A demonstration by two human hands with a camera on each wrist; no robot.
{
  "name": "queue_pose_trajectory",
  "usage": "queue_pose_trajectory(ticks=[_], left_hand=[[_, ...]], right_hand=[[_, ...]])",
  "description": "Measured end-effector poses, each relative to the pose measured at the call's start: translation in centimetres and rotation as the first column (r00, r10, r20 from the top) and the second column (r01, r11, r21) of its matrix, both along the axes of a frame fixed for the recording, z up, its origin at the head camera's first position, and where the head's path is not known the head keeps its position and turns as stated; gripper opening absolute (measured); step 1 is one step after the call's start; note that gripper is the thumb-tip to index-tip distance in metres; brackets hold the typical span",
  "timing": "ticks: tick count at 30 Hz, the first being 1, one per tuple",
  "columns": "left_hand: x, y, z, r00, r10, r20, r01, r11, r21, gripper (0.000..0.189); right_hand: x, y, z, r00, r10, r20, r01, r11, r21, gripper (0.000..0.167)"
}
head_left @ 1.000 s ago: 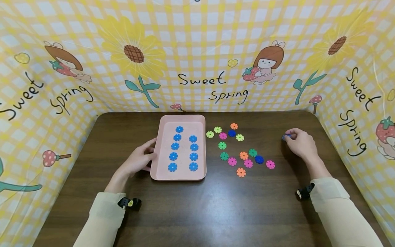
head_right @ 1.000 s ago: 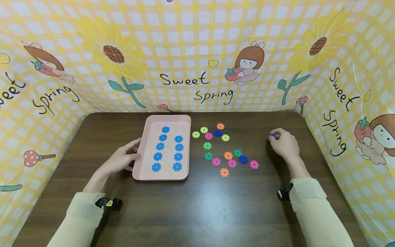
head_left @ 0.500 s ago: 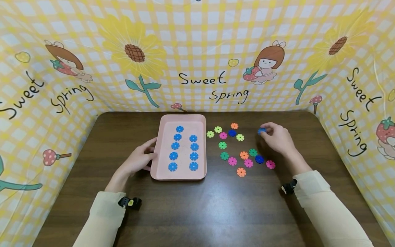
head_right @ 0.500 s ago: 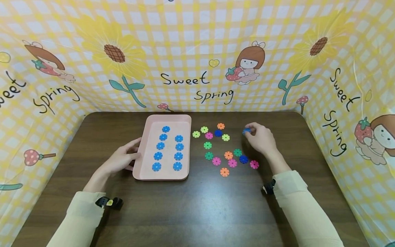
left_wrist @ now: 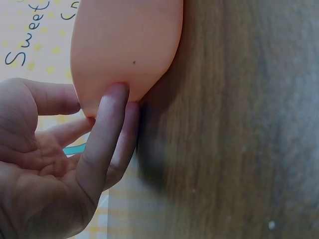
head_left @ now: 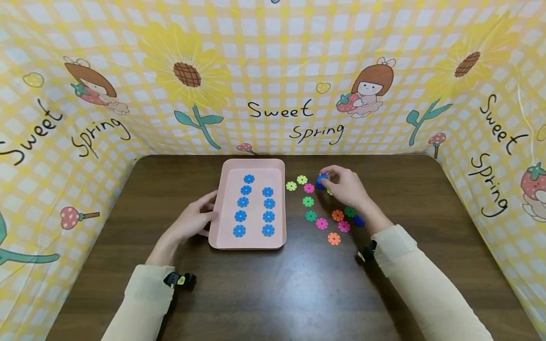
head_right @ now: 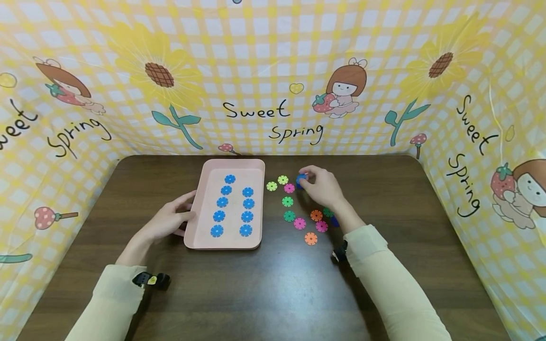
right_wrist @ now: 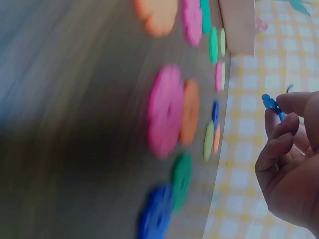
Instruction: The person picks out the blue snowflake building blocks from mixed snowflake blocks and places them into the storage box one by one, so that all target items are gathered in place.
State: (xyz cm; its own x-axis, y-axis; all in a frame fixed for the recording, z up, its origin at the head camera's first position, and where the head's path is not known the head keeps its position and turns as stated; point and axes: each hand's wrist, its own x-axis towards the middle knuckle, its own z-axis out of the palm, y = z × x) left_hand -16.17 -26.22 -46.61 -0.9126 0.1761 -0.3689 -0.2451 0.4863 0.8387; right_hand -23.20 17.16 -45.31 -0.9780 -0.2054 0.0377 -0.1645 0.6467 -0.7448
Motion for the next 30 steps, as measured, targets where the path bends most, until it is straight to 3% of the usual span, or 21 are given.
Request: queue_pose_trajectory(ticks=[7, 18, 25, 30], left_hand=[[0.0, 0.0, 0.0, 1.000, 0.005, -0.001, -0.005, 1.000, 0.003, 0.067], [-0.1, 0.0, -0.2, 1.000, 0.004, -0.003, -0.004, 1.000, 0.024, 0.067], [0.0, -0.1, 0.0, 1.000, 0.004, -0.002, -0.004, 1.000, 0.017, 0.068], [0.1, 0.0, 0.0, 1.000, 0.000, -0.002, 0.000, 1.000, 0.019, 0.068]], right_hand=[[-1.0, -4.0, -0.5, 0.999, 0.051, -0.011, -0.052, 0.996, -0.072, 0.024], [-2.0, -9.1, -1.5, 0.995, 0.096, -0.014, -0.097, 0.991, -0.091, 0.025], [-2.6, -11.8, -1.9, 0.993, 0.118, 0.023, -0.116, 0.990, -0.075, 0.026], [-3.0, -13.1, -2.2, 0.990, 0.125, 0.058, -0.125, 0.992, -0.008, 0.025]])
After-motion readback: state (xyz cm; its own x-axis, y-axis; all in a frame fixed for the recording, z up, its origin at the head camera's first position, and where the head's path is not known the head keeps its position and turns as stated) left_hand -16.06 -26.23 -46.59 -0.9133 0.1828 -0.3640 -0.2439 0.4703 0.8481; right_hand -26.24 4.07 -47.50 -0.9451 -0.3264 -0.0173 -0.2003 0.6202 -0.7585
